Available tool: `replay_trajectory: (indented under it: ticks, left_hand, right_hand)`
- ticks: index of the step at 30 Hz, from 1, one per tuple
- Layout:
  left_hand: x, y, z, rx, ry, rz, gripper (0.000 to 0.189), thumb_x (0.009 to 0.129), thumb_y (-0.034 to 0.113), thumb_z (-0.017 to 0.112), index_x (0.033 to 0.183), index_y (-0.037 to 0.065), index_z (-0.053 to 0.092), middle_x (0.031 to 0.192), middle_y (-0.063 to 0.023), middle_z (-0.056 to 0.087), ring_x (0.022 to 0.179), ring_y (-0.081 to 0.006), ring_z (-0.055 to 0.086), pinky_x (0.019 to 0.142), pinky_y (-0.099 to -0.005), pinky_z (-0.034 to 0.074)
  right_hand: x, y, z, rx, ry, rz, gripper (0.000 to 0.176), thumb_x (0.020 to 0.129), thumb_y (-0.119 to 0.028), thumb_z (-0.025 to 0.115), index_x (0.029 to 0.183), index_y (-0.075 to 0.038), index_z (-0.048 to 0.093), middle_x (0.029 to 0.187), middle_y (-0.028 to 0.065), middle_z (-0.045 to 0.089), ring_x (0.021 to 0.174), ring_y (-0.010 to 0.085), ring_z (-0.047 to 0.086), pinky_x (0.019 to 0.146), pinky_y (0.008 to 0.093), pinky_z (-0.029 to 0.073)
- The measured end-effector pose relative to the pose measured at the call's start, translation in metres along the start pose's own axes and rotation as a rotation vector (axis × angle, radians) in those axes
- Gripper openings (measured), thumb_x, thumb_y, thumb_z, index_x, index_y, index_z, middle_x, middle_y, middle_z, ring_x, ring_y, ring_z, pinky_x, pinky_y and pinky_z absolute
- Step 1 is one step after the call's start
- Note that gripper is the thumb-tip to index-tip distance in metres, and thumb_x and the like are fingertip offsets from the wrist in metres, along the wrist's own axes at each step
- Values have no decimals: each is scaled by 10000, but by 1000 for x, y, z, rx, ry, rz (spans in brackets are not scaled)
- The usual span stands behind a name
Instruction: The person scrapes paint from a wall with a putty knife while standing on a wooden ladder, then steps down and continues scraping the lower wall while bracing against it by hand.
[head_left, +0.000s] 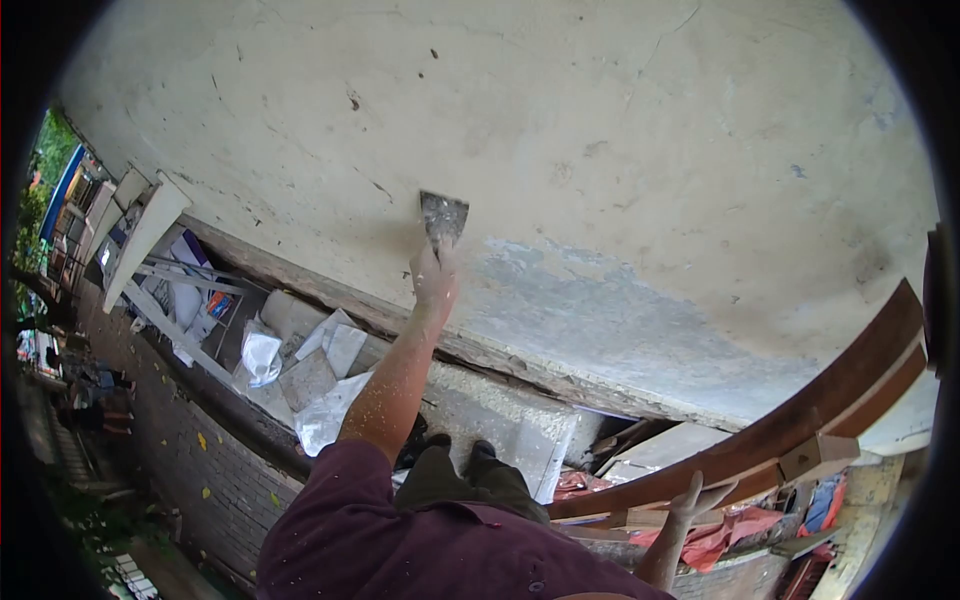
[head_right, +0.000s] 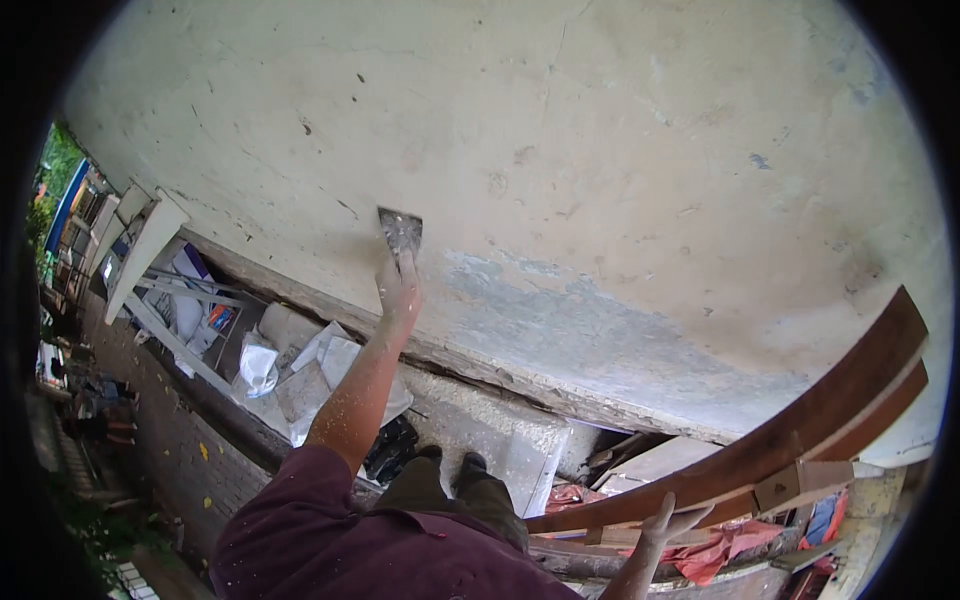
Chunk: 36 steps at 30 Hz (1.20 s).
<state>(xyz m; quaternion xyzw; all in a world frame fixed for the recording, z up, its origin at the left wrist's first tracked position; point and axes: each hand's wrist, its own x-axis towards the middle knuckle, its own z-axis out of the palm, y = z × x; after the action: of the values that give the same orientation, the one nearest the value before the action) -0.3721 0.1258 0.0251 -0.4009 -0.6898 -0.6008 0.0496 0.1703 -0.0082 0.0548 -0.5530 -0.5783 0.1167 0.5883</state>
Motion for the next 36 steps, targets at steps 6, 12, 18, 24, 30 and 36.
replay_trajectory:
  ticks: [6, 12, 18, 24, 30, 36]
  left_hand:
    - [70, 99, -56, -159, -90, -237, 428, 942, 361, 488, 866, -41, 613, 680, -158, 594, 631, -276, 574, 608, -389, 450]
    - [88, 80, -87, -111, -40, -328, 505, 941, 437, 476, 832, -37, 613, 659, -149, 573, 603, -253, 564, 591, -382, 435]
    - [124, 103, -103, -145, -94, -323, 552, 932, 484, 469, 771, -28, 596, 627, -131, 556, 567, -260, 555, 547, -369, 419]
    - [69, 91, -95, -111, -327, -549, 589, 913, 503, 487, 727, -46, 590, 629, -151, 585, 622, -288, 591, 616, -407, 447]
    - [89, 112, -100, -154, -201, -313, 545, 919, 482, 486, 719, -17, 571, 605, -125, 562, 611, -255, 585, 607, -406, 432]
    - [149, 202, -98, -404, -303, -304, 431, 949, 428, 481, 828, 24, 566, 607, 1, 470, 501, -105, 468, 451, -254, 381]
  right_hand:
    - [1, -11, 4, -102, -42, 8, 710, 806, -211, 636, 1347, 105, 302, 1292, 242, 427, 1165, 313, 439, 1010, 395, 326]
    - [0, 0, 5, -122, -10, -35, 724, 821, -257, 651, 1334, 123, 310, 1256, 261, 455, 1144, 335, 461, 996, 404, 344]
    - [-3, -3, 10, -194, 67, -74, 729, 834, -293, 652, 1333, 118, 314, 1242, 269, 465, 1134, 350, 476, 986, 403, 358]
    - [-5, -24, 14, -230, 58, 9, 707, 837, -376, 658, 1291, 91, 385, 1166, 268, 522, 1052, 367, 530, 903, 404, 410]
    - [-4, -21, 12, -146, 12, 40, 632, 842, -257, 667, 1280, 91, 372, 1184, 231, 495, 1078, 316, 497, 933, 368, 393]
    - [-4, -25, 14, -60, 15, 33, 640, 849, -230, 671, 1299, 97, 355, 1216, 228, 487, 1104, 308, 489, 948, 370, 388]
